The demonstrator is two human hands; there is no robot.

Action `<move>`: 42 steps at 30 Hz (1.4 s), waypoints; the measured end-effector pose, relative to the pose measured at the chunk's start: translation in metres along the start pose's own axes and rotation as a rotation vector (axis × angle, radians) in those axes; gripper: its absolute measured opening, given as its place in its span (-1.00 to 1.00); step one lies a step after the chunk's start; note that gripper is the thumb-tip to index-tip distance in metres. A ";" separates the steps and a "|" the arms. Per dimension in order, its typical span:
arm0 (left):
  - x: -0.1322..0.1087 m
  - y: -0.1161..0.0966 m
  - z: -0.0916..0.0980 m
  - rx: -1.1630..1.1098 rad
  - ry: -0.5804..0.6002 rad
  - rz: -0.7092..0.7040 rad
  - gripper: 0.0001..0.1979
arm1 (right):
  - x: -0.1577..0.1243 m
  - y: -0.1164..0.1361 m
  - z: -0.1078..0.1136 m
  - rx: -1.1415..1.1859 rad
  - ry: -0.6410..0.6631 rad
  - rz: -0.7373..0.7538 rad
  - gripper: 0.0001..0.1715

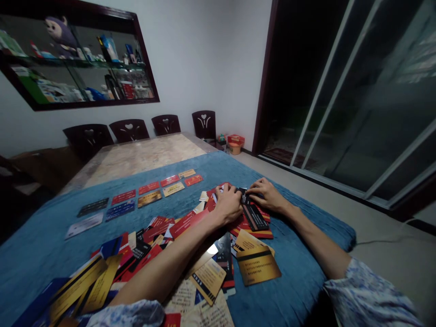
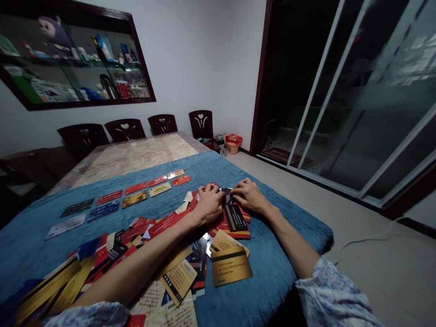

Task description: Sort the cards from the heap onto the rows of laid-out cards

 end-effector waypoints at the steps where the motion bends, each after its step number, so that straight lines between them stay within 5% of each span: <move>1: 0.000 0.000 0.000 -0.025 0.005 -0.019 -0.70 | 0.000 0.002 0.000 0.000 0.004 0.003 -0.71; 12: 0.002 0.013 0.009 -0.124 -0.083 0.064 -0.57 | -0.001 0.020 0.007 0.065 0.111 0.018 -0.42; 28: 0.002 0.023 -0.004 -0.148 -0.015 -0.017 -0.53 | -0.005 0.017 0.010 0.108 0.069 0.011 -0.63; 42: 0.001 0.022 0.000 -0.127 -0.077 -0.015 -0.67 | -0.008 0.020 0.014 0.229 -0.190 0.151 -0.75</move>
Point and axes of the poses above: each hand's wrist, its own x-axis towards the middle knuckle, its own z-axis out of the back of the hand, y = z × x, the point moved 1 cm from there along x, towards the middle knuckle, and after that the axes turned 11 degrees about -z, right-handed, at the moved point
